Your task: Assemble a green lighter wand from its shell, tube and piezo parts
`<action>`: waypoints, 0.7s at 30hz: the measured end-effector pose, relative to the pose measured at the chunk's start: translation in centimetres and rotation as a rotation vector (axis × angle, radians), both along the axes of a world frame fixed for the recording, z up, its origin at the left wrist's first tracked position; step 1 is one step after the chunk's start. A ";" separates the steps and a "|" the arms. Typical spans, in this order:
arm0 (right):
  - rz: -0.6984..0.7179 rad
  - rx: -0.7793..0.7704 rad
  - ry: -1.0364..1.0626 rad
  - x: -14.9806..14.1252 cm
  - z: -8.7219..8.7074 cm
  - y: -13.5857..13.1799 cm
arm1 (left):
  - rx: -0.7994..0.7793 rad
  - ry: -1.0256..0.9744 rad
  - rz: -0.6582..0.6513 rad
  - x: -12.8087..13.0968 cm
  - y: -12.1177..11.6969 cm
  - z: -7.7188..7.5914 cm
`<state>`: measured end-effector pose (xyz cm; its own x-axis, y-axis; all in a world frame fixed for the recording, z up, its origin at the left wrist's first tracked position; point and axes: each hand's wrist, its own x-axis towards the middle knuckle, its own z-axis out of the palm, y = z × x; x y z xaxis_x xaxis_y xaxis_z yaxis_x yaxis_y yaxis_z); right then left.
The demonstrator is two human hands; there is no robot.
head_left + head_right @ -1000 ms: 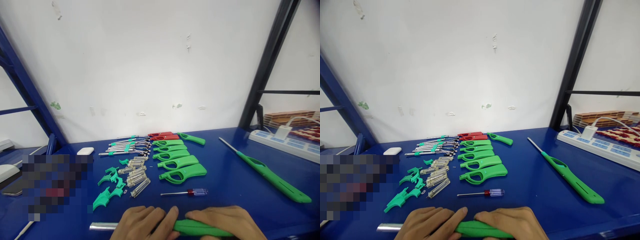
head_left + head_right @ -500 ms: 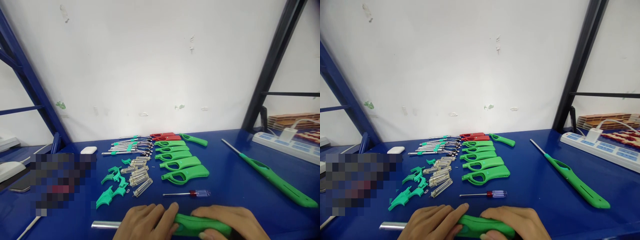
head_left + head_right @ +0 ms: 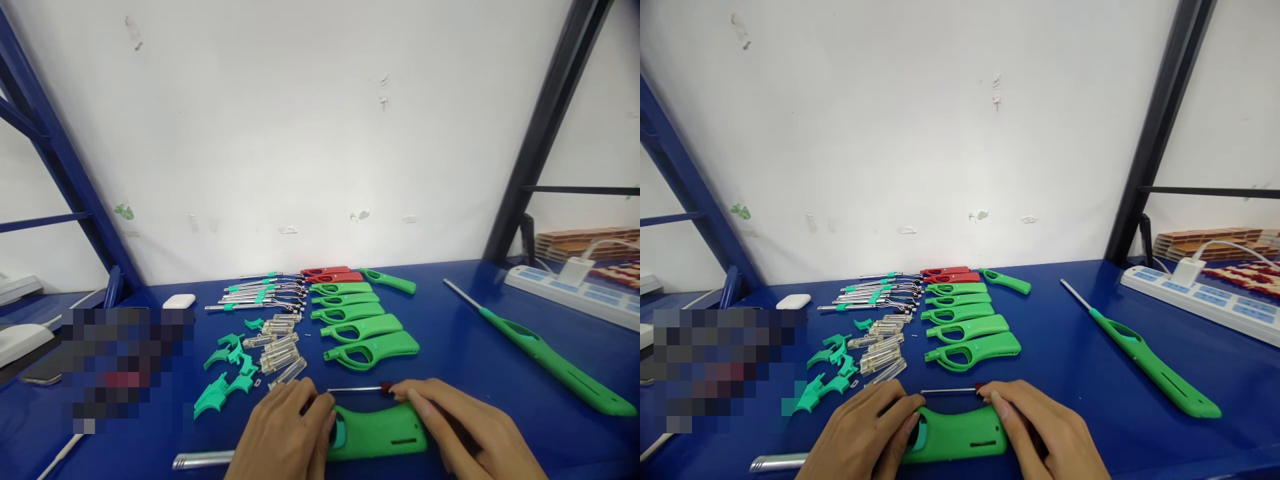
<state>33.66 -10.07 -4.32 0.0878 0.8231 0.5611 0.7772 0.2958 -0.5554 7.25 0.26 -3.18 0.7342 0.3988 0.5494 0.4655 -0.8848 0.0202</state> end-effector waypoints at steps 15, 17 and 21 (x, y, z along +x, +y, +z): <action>-0.175 0.048 -0.078 2.3 -0.4 0.6 | -0.041 0.190 0.263 -0.3 2.2 4.0; -0.158 -0.021 -0.081 2.7 -0.6 1.0 | -0.129 0.365 0.329 0.5 4.0 6.2; -0.119 -0.173 -0.074 2.7 -1.2 1.2 | -0.149 0.509 0.297 2.7 8.0 8.9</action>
